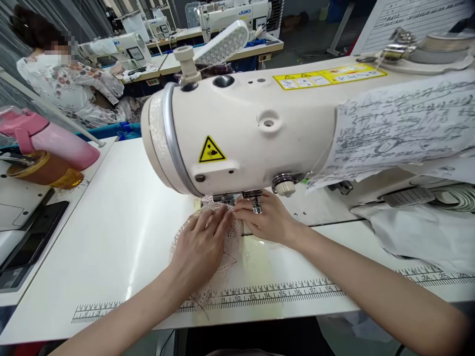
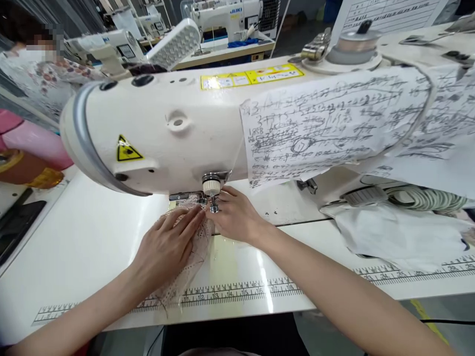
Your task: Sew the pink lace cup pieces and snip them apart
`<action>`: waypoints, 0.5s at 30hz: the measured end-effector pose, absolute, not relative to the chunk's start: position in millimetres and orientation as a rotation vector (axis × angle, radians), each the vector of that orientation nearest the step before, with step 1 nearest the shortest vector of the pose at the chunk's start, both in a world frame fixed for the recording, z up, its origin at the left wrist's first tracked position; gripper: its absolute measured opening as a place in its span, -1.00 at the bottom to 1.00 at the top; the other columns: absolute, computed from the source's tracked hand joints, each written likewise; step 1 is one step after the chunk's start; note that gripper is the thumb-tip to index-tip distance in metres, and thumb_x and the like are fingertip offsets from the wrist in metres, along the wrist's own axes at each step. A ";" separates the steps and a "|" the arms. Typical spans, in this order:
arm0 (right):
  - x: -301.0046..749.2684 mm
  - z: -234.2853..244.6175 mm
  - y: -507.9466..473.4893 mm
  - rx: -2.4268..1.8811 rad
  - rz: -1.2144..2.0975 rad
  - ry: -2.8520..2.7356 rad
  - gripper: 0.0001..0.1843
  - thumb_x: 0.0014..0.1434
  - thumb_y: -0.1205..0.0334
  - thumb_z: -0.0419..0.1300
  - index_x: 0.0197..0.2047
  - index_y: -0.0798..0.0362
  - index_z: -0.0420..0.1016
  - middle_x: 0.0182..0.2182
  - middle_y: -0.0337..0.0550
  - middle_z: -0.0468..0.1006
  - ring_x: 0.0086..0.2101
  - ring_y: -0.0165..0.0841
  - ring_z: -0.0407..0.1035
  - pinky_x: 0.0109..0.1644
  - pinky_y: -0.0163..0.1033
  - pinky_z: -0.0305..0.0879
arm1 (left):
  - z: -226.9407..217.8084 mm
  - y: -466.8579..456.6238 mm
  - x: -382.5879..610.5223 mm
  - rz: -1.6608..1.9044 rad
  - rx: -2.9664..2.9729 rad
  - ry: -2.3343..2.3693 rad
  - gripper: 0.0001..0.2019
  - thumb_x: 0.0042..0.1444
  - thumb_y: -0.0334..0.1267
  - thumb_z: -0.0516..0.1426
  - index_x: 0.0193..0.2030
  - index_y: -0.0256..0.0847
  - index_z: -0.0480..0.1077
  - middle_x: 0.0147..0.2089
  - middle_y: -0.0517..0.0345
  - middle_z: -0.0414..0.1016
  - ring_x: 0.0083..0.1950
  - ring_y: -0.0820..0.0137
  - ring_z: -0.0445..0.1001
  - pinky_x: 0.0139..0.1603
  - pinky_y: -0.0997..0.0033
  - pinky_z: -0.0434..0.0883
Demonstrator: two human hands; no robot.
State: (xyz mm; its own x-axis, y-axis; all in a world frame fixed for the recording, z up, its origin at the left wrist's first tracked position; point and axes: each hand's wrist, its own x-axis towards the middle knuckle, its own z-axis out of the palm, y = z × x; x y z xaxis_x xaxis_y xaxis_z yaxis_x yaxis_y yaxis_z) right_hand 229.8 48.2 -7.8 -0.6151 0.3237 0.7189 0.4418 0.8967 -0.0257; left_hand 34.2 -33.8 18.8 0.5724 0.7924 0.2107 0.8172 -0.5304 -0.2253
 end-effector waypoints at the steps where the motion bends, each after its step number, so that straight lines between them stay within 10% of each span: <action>1: 229.8 -8.5 48.1 -0.561 -0.201 -2.283 -0.72 0.11 0.52 0.04 -0.34 0.05 0.54 -0.47 -0.25 0.60 -0.37 -0.40 0.44 -0.14 -0.23 0.29 | 17.0 -30.9 32.1 -0.115 -2.530 -1.317 -0.52 0.21 -0.44 -0.06 0.29 -0.36 0.22 0.28 -0.06 0.33 0.22 0.09 0.34 0.09 0.06 0.42; 15: 226.3 -9.8 45.2 -0.665 -0.047 -2.339 -0.78 0.19 0.42 0.11 -0.29 -0.02 0.56 -0.33 -0.27 0.63 -0.32 -0.37 0.46 -0.19 -0.21 0.36 | 5.0 1.6 2.3 -0.128 -2.722 -1.249 -0.53 0.25 -0.39 -0.10 0.31 -0.37 0.16 0.24 -0.09 0.37 0.13 0.18 0.43 0.12 0.13 0.35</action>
State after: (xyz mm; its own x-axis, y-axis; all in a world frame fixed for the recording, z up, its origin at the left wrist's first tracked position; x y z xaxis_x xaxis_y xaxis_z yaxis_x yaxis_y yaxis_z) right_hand 226.3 45.2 -9.8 -0.6273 0.4496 0.6359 0.4748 0.8680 -0.1452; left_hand 2.3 1.6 5.0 0.6511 0.7465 0.1374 0.7588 -0.6443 -0.0953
